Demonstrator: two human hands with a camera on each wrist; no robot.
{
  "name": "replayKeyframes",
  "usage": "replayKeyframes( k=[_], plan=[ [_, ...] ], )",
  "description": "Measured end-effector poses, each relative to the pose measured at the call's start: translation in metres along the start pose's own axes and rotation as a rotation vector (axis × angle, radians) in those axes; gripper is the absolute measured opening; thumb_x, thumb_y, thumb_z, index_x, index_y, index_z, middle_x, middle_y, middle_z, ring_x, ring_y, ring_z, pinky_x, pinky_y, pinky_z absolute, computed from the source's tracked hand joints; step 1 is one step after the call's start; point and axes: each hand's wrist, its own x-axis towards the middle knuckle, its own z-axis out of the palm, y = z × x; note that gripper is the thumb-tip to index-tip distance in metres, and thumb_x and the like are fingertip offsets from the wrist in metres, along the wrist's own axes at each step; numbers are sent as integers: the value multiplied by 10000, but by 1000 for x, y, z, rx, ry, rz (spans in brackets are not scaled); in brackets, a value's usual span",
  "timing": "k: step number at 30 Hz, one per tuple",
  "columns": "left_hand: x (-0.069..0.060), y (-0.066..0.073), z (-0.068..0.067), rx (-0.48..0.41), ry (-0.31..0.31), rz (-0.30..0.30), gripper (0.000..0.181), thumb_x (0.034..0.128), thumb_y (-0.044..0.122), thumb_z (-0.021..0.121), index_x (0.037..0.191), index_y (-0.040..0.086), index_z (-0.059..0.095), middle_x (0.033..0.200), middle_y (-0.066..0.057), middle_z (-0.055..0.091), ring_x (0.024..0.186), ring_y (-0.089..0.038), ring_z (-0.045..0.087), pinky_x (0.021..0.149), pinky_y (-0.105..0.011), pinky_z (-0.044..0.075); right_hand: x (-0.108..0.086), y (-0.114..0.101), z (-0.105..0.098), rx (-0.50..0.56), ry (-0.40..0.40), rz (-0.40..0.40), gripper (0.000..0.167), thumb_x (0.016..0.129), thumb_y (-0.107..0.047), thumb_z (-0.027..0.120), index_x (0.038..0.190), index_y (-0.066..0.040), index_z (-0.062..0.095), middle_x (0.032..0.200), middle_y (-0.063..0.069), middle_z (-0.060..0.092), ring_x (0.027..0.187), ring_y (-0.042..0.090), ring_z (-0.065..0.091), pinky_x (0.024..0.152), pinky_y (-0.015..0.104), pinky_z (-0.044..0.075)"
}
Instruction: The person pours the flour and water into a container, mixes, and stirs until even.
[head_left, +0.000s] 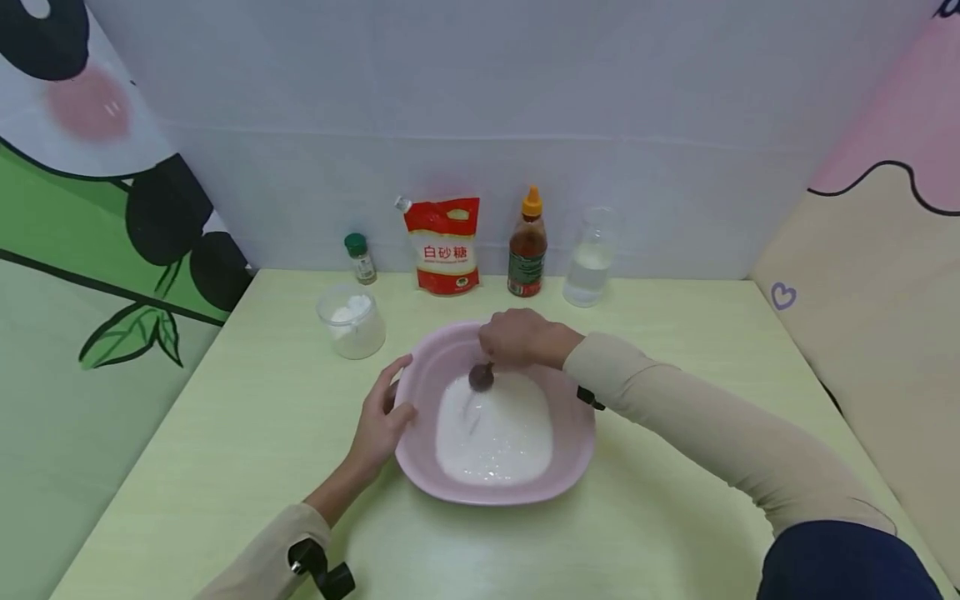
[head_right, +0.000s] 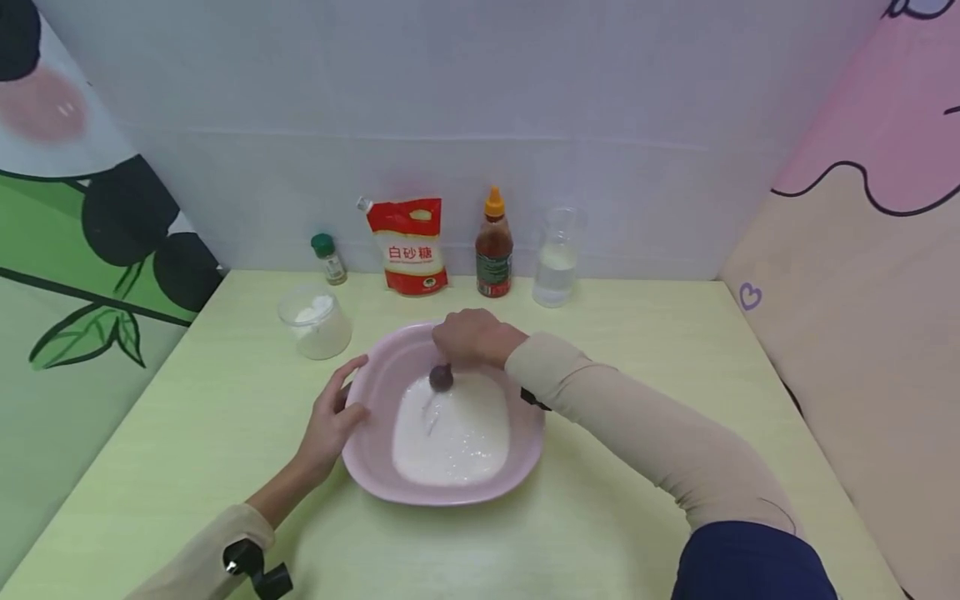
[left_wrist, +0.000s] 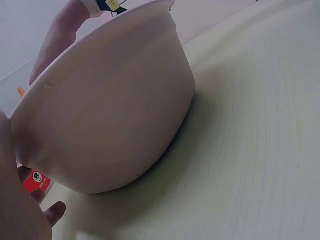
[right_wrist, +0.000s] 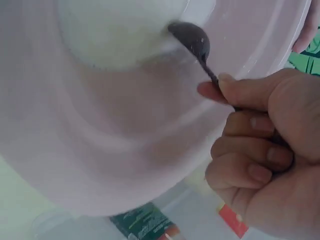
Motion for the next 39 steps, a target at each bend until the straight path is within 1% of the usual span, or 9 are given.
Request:
replayKeyframes(
  k=[4, 7, 10, 17, 21, 25, 32, 37, 39],
  plan=[
    [0, 0, 0, -2, 1, 9, 756, 811, -99, 466, 1528, 118, 366, 1396, -312, 545, 1112, -384, 597, 735, -241, 560, -5, -20, 7, 37, -80, -147, 119, 946, -156, 624, 906, -140, 735, 771, -78, 615, 730, 93, 514, 648, 211, 417],
    [0, -1, 0, 0, 1, 9, 759, 806, -102, 471, 1525, 118, 372, 1392, -306, 551, 1106, -369, 591, 739, -234, 554, -7, -33, 11, 69, -144, -208, 126, 934, -147, 645, 907, -136, 767, 734, -87, 633, 695, 67, 514, 631, 185, 401],
    [-1, -1, 1, 4, 3, 7, 761, 800, -103, 471, 1522, 114, 374, 1389, -306, 555, 1092, -353, 595, 739, -240, 557, -5, -34, 10, 28, -132, -193, 114, 945, -162, 630, 935, -146, 743, 775, -87, 648, 702, 61, 517, 640, 185, 403],
    [-4, 3, 3, -5, 5, 2, 753, 797, -102, 463, 1518, 99, 377, 1404, -319, 535, 1101, -373, 600, 723, -254, 566, -2, -5, -3, -72, -33, 27, 132, 980, -157, 535, 884, -131, 622, 803, 12, 566, 709, 172, 493, 610, 293, 407],
    [-4, 4, 2, -17, 6, -9, 758, 798, -107, 463, 1517, 119, 383, 1405, -301, 543, 1097, -386, 595, 714, -249, 566, -4, 3, -6, -100, -36, 44, 101, 963, -141, 558, 890, -122, 625, 807, 30, 557, 714, 186, 494, 606, 301, 401],
    [-4, 3, 2, -19, 9, -14, 758, 800, -107, 462, 1518, 121, 380, 1392, -305, 552, 1091, -387, 595, 713, -246, 564, -9, -2, -7, -84, -72, 8, 77, 955, -144, 591, 905, -124, 647, 803, 7, 563, 721, 169, 498, 620, 291, 411],
    [-4, 4, 1, -10, 10, 2, 754, 799, -108, 463, 1516, 109, 385, 1376, -314, 560, 1087, -358, 599, 727, -232, 551, -12, -34, 7, 71, -166, -229, 127, 931, -128, 638, 927, -151, 763, 791, -74, 660, 746, 84, 532, 681, 202, 425],
    [-5, 6, 1, -6, 7, 25, 749, 799, -107, 463, 1516, 92, 381, 1381, -325, 550, 1098, -324, 612, 745, -237, 557, -4, -33, 6, 35, -98, -252, 159, 937, -102, 615, 1015, -158, 743, 886, -48, 673, 789, 121, 547, 689, 219, 443],
    [-5, 6, 1, -9, 2, 26, 748, 800, -104, 462, 1517, 89, 377, 1391, -323, 543, 1111, -337, 611, 751, -239, 559, -2, -25, 3, 22, -76, -211, 167, 945, -85, 601, 1042, -150, 721, 897, -54, 639, 808, 131, 536, 691, 230, 443]
  ],
)
